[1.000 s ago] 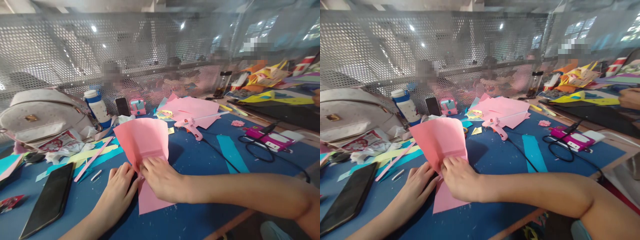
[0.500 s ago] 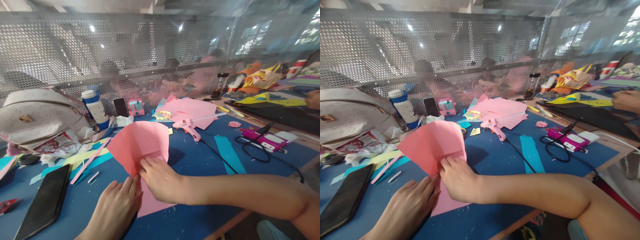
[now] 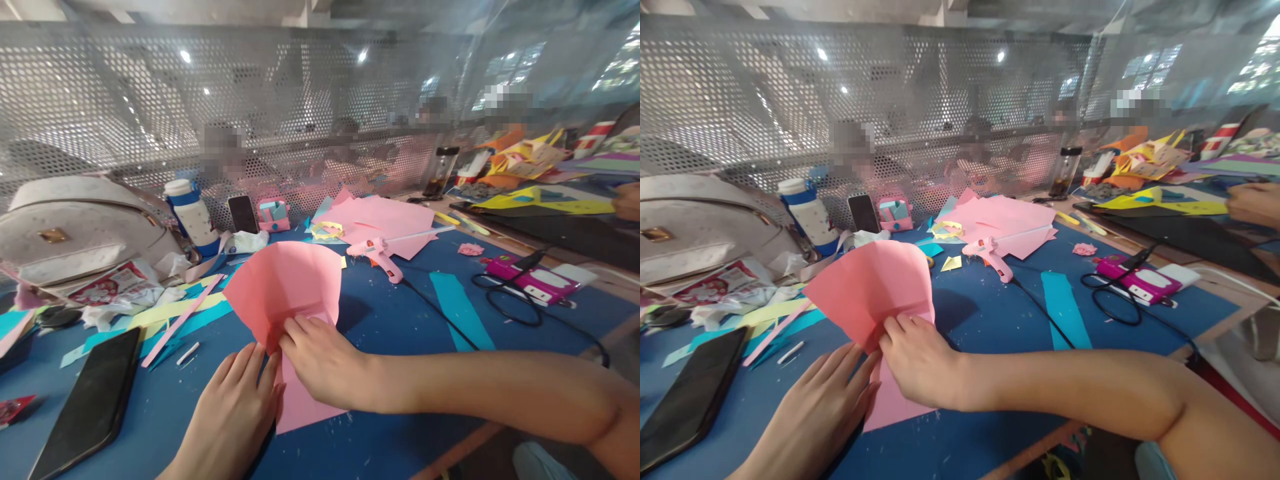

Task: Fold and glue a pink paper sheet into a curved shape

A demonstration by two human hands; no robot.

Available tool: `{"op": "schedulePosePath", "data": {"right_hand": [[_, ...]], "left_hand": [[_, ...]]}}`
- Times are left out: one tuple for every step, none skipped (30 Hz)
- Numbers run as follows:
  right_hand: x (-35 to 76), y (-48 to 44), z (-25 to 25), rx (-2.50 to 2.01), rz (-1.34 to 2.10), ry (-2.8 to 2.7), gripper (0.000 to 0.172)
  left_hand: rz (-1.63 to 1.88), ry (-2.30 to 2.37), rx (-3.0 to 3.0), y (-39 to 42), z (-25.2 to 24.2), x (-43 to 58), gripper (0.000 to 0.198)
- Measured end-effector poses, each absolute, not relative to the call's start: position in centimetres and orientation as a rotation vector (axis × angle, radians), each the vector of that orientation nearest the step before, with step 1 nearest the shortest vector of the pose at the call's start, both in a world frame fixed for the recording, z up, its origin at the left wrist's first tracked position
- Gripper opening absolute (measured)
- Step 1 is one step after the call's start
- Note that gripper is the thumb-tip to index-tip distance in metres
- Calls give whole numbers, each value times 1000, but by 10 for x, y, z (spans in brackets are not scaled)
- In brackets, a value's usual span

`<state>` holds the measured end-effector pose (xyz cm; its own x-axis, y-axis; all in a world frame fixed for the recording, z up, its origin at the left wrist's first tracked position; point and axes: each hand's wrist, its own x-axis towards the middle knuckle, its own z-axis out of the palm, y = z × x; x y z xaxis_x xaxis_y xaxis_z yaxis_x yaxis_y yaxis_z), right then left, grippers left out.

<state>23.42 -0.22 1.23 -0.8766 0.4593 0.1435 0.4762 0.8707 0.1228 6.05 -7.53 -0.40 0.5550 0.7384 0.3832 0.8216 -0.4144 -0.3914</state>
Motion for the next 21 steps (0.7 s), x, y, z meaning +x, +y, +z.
{"op": "schedulePosePath", "data": {"right_hand": [[234,-2,12,-736,-242,-2920,20],[234,-2,11,-736,-247,-2905,21],[235,-2,10,-735,-249,-2893,21],[235,-2,9,-733,-246,-2885,21],[235,-2,8,-732,-239,-2877,21],[236,-2,7,-733,-228,-2869,22],[236,-2,6,-734,-215,-2861,25],[236,-2,5,-734,-206,-2853,27],[236,-2,4,-735,-204,-2842,31],[236,-2,3,-736,-205,-2828,36],[236,-2,2,-740,-208,-2811,42],[236,-2,1,-745,-213,-2795,49],[235,-2,0,-746,-222,-2783,54],[235,-2,0,-744,-229,-2779,56],[235,-2,1,-741,-238,-2788,52],[235,-1,1,-735,-245,-2807,44],[235,-1,2,-728,-250,-2828,35],[235,0,3,-722,-248,-2848,27],[235,0,4,-722,-245,-2861,22],[235,0,5,-724,-242,-2869,20],[235,1,6,-724,-242,-2873,19]], "left_hand": [[-209,-1240,-2258,-75,-6,60,36],[-212,-1236,-2261,-74,-8,59,37],[-215,-1234,-2262,-74,-9,58,37],[-215,-1231,-2262,-73,-9,58,37],[-217,-1226,-2262,-73,-9,57,37],[-221,-1221,-2262,-72,-9,57,37],[-223,-1216,-2263,-72,-8,58,36],[-228,-1211,-2264,-72,-7,58,36],[-231,-1207,-2263,-72,-7,58,36],[-233,-1205,-2260,-72,-6,58,36],[-229,-1205,-2258,-72,-6,59,37],[-224,-1203,-2258,-72,-6,59,37],[-216,-1202,-2259,-72,-6,58,38],[-209,-1201,-2264,-72,-6,58,38],[-204,-1202,-2270,-72,-6,58,38],[-208,-1203,-2273,-72,-6,58,38],[-215,-1203,-2275,-71,-7,57,38],[-223,-1204,-2276,-71,-7,57,38],[-232,-1203,-2274,-71,-7,57,39],[-245,-1196,-2270,-71,-8,57,39],[-256,-1187,-2265,-71,-8,57,39]]}}
